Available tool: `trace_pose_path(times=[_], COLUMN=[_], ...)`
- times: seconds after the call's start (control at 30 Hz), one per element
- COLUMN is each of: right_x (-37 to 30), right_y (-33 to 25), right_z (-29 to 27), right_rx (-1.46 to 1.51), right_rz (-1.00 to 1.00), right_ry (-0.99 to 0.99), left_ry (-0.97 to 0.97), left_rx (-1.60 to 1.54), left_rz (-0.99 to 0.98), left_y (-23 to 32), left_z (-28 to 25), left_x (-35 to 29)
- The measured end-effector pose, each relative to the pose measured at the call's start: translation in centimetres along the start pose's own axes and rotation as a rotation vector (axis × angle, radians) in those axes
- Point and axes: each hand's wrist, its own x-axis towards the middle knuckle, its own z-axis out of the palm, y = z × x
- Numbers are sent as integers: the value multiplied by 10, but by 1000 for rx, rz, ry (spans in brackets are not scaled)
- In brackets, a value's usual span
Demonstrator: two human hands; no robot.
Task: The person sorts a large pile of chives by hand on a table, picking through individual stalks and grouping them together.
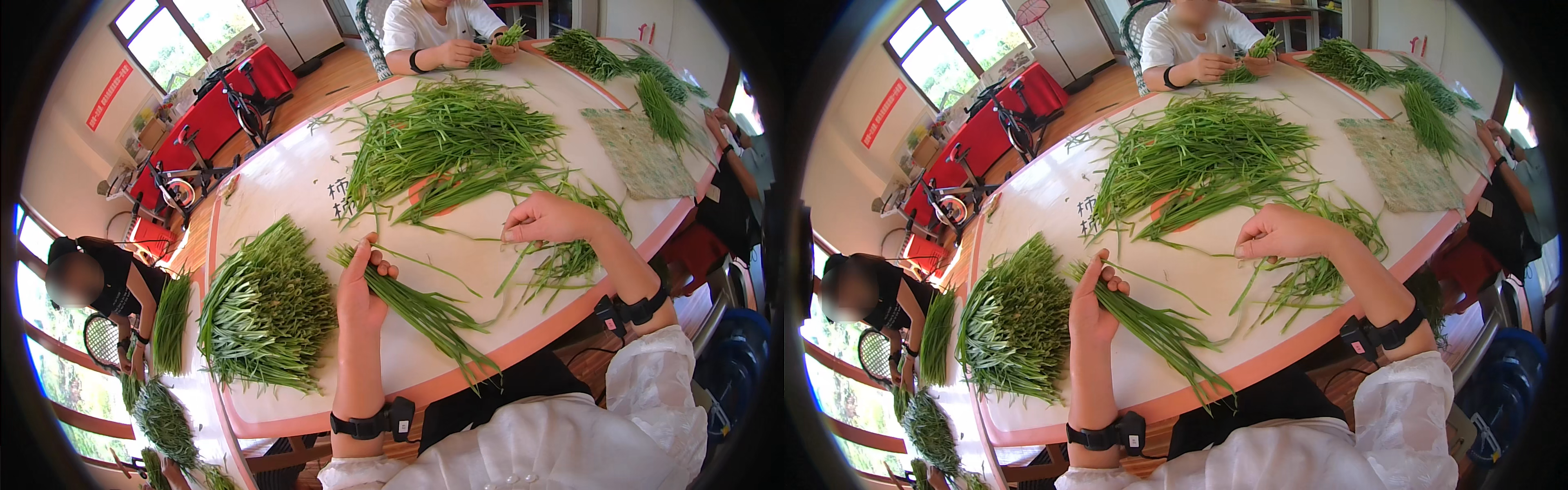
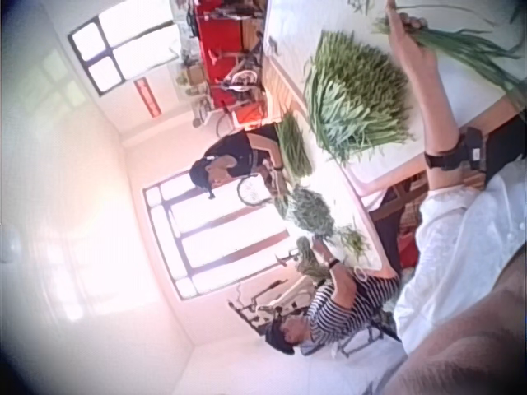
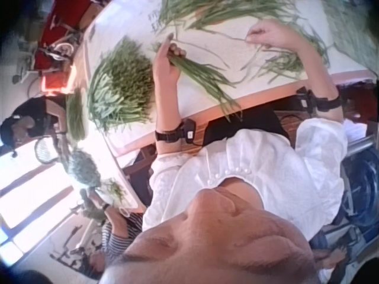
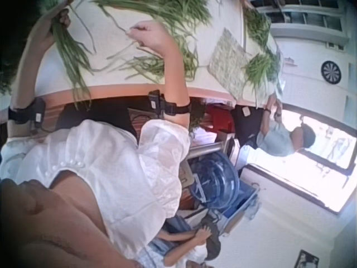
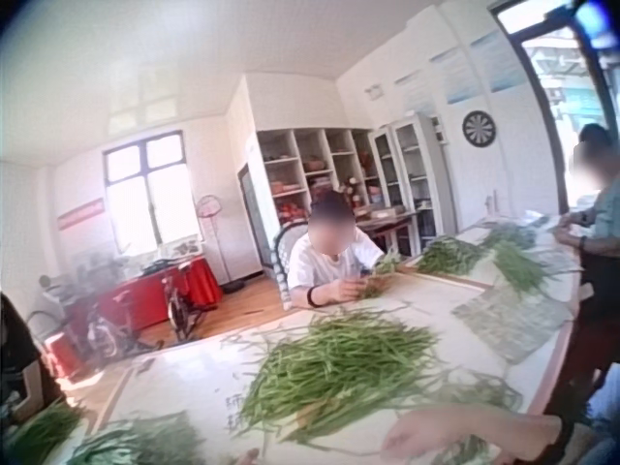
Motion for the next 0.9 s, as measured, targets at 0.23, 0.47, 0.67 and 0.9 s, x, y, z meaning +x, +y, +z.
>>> trace_pose_path(times=[0.23, 0.47, 0.67, 0.9], right_x=[-8, -5, 61, 138], right_y=[24, 26, -6, 3], right_z=[-15, -8, 25, 60], right_rx=[-59, -660, -571, -777], right_rz=[35, -129, -296, -255], right_ry=[120, 320, 259, 398], left_ry=[12, -4, -75, -61], left_rx=[19, 9, -36, -38], left_rz=[-20, -70, -67, -78], left_y=[-1, -1, -1, -1], left_z=[-6, 1, -6, -8], left_x=[3, 0, 5, 7])
